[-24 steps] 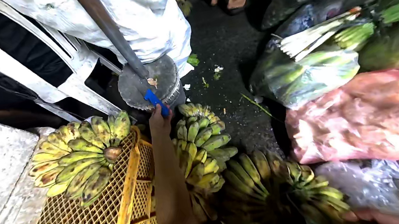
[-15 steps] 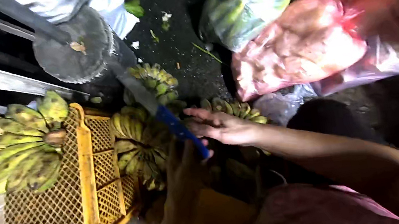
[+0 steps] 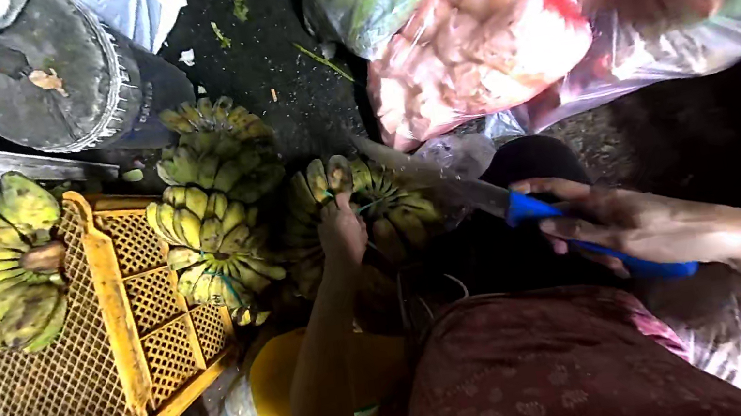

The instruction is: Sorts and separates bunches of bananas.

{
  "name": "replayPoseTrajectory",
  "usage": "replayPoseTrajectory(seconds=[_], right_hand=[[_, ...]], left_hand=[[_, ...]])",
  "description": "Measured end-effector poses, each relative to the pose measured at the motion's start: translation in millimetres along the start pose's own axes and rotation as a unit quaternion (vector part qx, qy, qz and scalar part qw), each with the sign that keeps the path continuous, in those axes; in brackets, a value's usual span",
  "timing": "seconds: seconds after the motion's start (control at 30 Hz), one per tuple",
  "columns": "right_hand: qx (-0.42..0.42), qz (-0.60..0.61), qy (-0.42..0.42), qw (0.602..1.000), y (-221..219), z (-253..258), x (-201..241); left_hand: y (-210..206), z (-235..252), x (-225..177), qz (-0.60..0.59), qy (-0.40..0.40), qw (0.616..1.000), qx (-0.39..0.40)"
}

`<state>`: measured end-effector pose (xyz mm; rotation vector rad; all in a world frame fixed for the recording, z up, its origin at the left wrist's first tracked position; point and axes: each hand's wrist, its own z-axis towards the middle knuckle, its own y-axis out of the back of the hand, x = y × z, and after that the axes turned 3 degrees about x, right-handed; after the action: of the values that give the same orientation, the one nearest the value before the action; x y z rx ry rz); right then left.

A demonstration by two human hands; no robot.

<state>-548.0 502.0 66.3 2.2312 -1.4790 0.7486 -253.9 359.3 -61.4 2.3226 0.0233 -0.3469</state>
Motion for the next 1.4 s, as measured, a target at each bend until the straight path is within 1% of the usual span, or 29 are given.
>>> replayPoseTrajectory(seconds=[0.07, 0.13, 0.23, 0.3, 0.4, 0.53, 0.63, 0.77, 0.83, 0.93, 1.0, 1.07, 1.17, 1.2, 1.27, 1.33, 1.4], right_hand=[[0.012, -0.026, -0.009, 1.0, -7, -5, -9], [0.026, -0.019, -0.019, 0.999, -17, 1, -7], [0.033, 0.047, -0.007, 0.998, -36, 26, -2], [0.033, 0.088, -0.006, 0.996, -52, 41, 1], [0.036, 0.113, -0.03, 0.992, -79, 55, 7], [0.04, 0.1, -0.037, 0.994, -108, 64, 9], [0.028, 0.13, -0.043, 0.99, -124, 62, 16], [0.013, 0.173, -0.069, 0.982, -148, 58, 28], [0.017, 0.146, -0.092, 0.985, -160, 65, 36], [0.031, 0.068, -0.107, 0.992, -181, 90, 43], [0.022, 0.028, -0.107, 0.994, -191, 107, 43], [0.007, 0.015, -0.107, 0.994, -193, 114, 42], [0.002, 0.028, -0.114, 0.993, -196, 105, 46], [-0.004, 0.029, -0.109, 0.994, -200, 109, 46], [-0.041, 0.045, -0.081, 0.995, -209, 134, 48], [-0.047, 0.073, -0.077, 0.993, -215, 156, 47], [-0.023, 0.099, -0.077, 0.992, -223, 150, 46]], left_hand=[[3, 3, 3, 0.035, 0.008, 0.999, 0.007], [3, 3, 7, 0.076, -0.011, 0.997, 0.012], [-2, 7, 8, 0.116, -0.051, 0.992, 0.001], [-2, 12, 8, 0.117, -0.069, 0.991, 0.005], [0, 10, 10, 0.047, -0.066, 0.997, 0.019], [-6, 11, 16, -0.051, -0.067, 0.996, -0.015], [-6, 14, 17, -0.104, -0.053, 0.993, -0.001], [0, 12, 16, -0.135, -0.037, 0.99, 0.023], [0, 11, 17, -0.149, -0.029, 0.988, 0.025], [1, 13, 16, -0.159, -0.019, 0.987, 0.021], [0, 14, 17, -0.16, -0.022, 0.987, 0.022], [0, 14, 18, -0.163, -0.029, 0.986, 0.029], [4, 14, 22, -0.169, -0.034, 0.984, 0.042], [3, 13, 23, -0.175, -0.036, 0.983, 0.044], [3, 13, 25, -0.196, -0.044, 0.979, 0.038], [0, 10, 34, -0.257, -0.064, 0.964, 0.022], [4, 11, 46, -0.314, -0.072, 0.947, 0.01]])
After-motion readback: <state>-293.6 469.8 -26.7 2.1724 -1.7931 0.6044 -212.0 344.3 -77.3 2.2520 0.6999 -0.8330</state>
